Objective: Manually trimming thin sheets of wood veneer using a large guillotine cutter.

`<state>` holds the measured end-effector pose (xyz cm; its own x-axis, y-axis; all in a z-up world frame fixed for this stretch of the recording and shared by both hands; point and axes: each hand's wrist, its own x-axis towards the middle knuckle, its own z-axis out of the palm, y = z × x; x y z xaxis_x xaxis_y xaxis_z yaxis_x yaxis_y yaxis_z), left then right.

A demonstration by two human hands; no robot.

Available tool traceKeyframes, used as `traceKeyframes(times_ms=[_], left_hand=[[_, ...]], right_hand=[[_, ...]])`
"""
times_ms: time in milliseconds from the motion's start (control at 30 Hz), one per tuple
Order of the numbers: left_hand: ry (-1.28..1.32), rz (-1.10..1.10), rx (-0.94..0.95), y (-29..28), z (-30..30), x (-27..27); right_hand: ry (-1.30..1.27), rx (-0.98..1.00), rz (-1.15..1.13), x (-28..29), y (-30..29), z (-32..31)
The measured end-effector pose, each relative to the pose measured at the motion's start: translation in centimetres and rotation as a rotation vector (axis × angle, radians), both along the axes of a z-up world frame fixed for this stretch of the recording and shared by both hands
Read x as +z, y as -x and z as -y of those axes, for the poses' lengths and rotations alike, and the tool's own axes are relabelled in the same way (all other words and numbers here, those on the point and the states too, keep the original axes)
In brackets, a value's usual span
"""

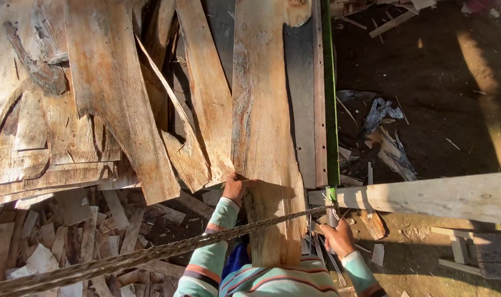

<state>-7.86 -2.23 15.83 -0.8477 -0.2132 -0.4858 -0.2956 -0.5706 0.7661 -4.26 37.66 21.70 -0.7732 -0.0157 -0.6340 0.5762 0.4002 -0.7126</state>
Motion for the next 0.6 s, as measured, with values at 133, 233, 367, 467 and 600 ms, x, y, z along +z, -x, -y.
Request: traceKeyframes(times_ms=[133,233,367,467,600], left_hand=[[-0.035,0.167,0.054,-0.7,1.1,0.0],[-0.060,0.253,0.072,2.0,2.1,3.4],[-0.018,0.205,0.061,5.0,5.0,1.7],[0.131,0.047,0.040,7.4,6.9,0.5],[0.142,-0.032,0.139,9.1,9.2,-0.5]], right_hand=[[-0.040,0.048,0.035,8.5,1.0,0.4],[-0.024,0.130,0.015,16.0,2.2,0.0],[-0.042,0.147,-0.037,20.3,2.6,-0.6],[0.028,0.093,-0.073,19.9,2.4,-0.4],[0.126,0.072,-0.139,17.6,1.2,0.1]])
